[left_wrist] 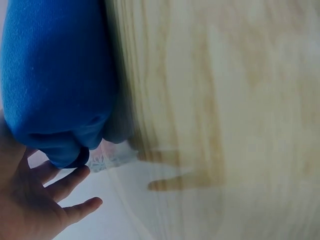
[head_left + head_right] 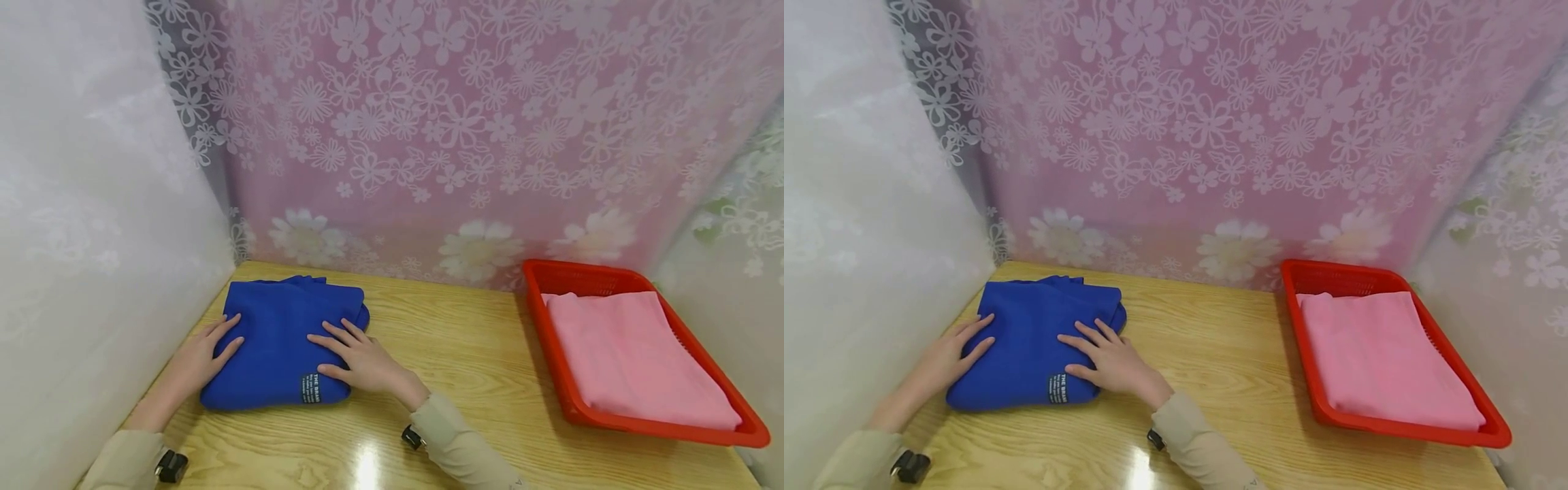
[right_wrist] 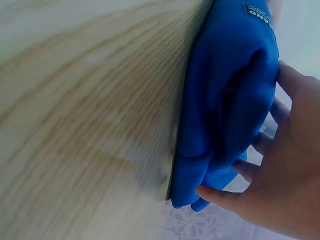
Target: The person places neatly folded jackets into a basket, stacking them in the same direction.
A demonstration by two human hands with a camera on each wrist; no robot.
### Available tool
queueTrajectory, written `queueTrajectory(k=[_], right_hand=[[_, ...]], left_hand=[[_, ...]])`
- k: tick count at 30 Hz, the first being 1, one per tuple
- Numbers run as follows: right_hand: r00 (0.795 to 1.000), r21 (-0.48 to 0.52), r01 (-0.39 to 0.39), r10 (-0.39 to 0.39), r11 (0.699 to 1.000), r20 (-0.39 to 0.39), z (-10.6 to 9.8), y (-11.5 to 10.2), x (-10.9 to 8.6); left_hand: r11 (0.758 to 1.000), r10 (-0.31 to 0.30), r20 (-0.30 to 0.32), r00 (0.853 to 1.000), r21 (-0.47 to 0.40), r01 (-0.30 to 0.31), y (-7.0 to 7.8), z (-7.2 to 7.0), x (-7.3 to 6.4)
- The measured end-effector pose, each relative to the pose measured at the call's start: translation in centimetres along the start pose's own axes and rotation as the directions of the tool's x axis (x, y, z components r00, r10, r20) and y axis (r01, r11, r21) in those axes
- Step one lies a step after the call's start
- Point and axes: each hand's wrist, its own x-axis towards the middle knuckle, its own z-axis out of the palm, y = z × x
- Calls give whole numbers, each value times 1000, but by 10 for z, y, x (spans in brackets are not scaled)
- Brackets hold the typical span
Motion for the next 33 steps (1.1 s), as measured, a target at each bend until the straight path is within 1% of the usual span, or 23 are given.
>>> queueTrajectory(k=[7,12,15,19,24,28,33], right_hand=[[1000,-30,-14,14,999,6,-1,-2,-4],[999,-24,-33,34,999,14,-2,2,-13],[999,-18,-43,43,999,19,-5,4,-20],[999,-31,-46,47,998,19,-8,9,-28],[998,-52,-57,58,997,22,-10,16,-38],[998,-56,-58,59,997,16,-11,22,-47],[998,-44,-57,58,997,12,-13,27,-58]], left_hand=[[1000,-9,-4,1000,14,9,3,3,-1],[1000,-4,2,1000,29,4,14,7,0],[1000,3,-12,1000,24,-3,21,9,0],[999,19,-34,999,33,-18,31,14,1],[997,54,-61,997,57,-51,42,21,2],[992,88,-81,993,102,-80,50,26,4],[984,101,-80,992,154,-87,61,32,5]])
